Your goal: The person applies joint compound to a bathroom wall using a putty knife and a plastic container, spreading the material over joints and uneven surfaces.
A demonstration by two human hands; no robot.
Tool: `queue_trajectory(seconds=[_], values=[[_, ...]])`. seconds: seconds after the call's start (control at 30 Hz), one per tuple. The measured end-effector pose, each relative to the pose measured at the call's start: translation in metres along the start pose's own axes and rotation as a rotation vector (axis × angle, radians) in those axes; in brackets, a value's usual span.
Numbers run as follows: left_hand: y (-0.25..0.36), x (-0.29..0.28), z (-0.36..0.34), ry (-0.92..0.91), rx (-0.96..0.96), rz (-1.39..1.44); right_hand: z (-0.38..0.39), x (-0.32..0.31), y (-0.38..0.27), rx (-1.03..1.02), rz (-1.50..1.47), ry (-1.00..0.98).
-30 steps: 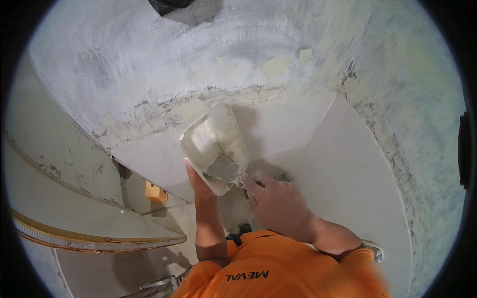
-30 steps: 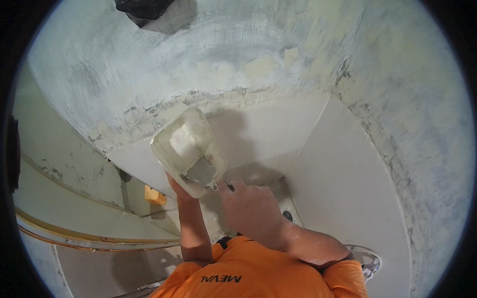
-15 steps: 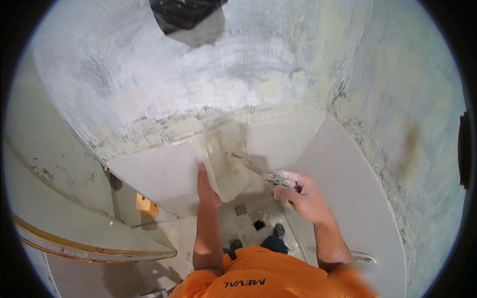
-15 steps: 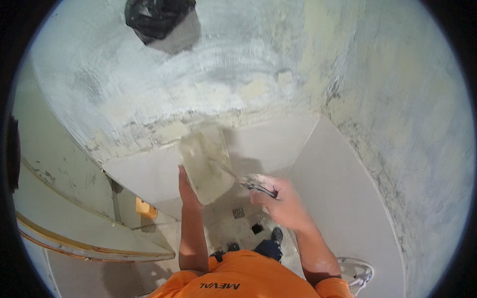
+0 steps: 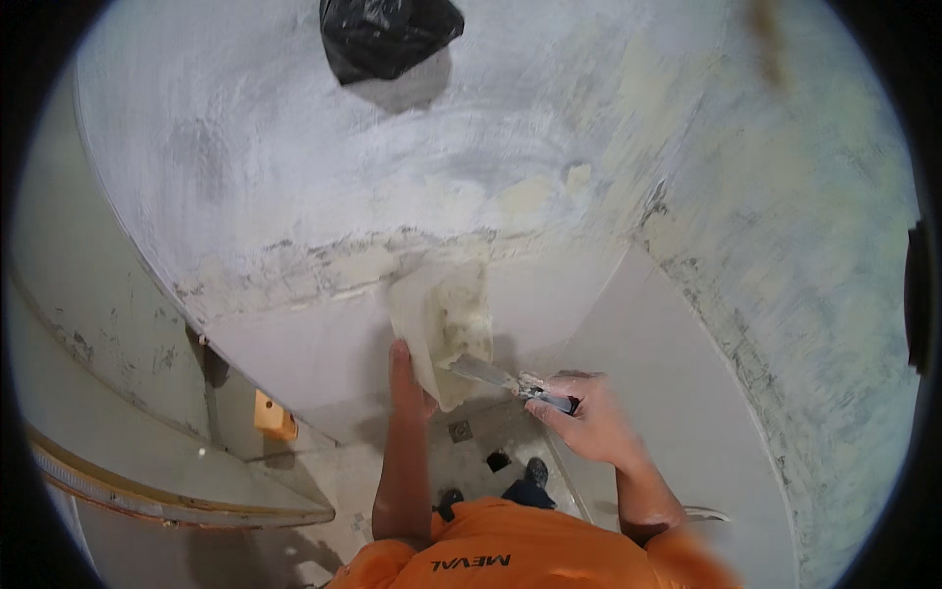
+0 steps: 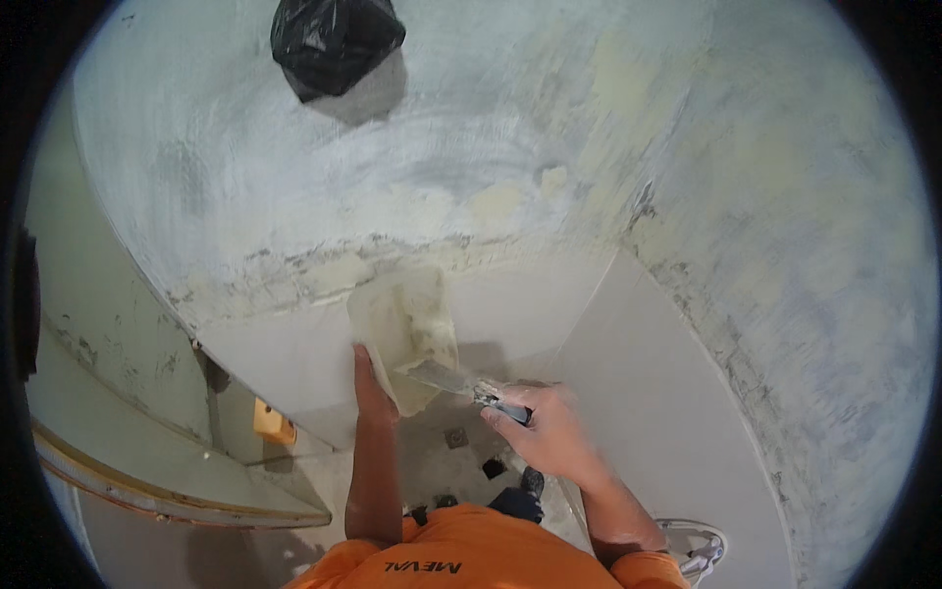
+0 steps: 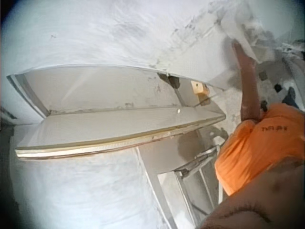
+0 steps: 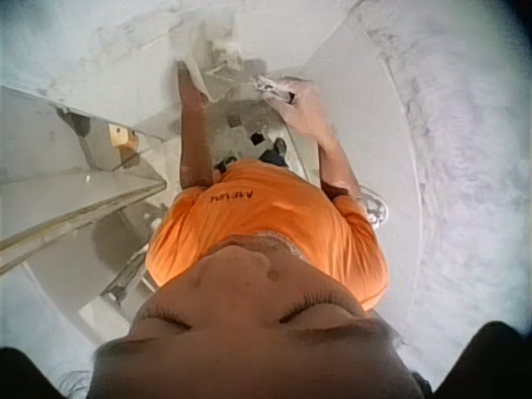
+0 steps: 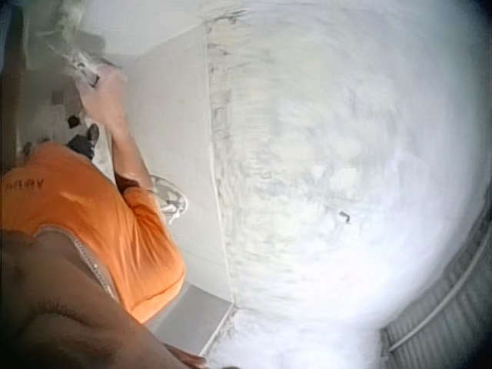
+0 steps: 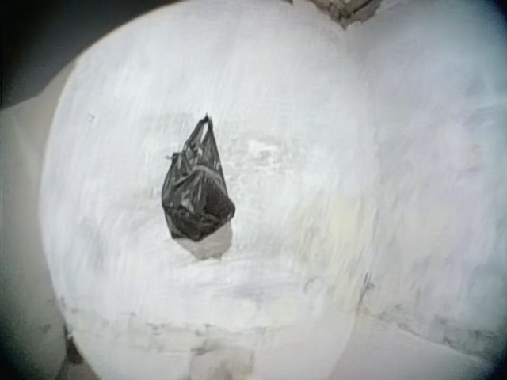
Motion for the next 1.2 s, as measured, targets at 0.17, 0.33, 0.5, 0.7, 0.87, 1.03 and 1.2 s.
queue_trajectory(seconds=[0.17, 0.33, 0.5, 0.7, 0.87, 1.03, 1.2], values=[[0.018, -0.006, 0.005, -0.065, 0.113, -0.025, 0.012, 0.016, -0.049, -0.139, 0.59, 0.019], [0.03, 0.002, 0.01, -0.067, 0.163, -0.091, 0.008, 0.029, -0.06, -0.115, 0.655, -0.126], [0.036, 0.007, 0.003, -0.163, 0.094, -0.136, -0.009, 0.029, -0.051, -0.165, 0.695, -0.283], [0.047, 0.005, -0.001, 0.059, 0.099, -0.079, -0.024, 0.013, -0.053, -0.221, 0.613, -0.447], [0.056, 0.003, -0.003, 0.082, 0.073, 0.016, -0.034, 0.012, 0.012, 0.05, -0.145, -0.537], [0.058, 0.03, -0.001, 0.032, 0.056, 0.137, -0.017, 0.026, 0.081, 0.331, -0.845, -0.48], [0.045, 0.034, -0.008, 0.014, 0.017, 0.144, -0.043, 0.013, 0.072, 0.282, -1.198, -0.3]])
Point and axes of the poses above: each hand's wrist, its own z-axis away from the middle knuckle, its own x-axis out of the palm, y = z × x, the point moved 9 cm from there along -z, towards the middle knuckle, and after that the axes turned 8 degrees about z, right-handed, at the moved point
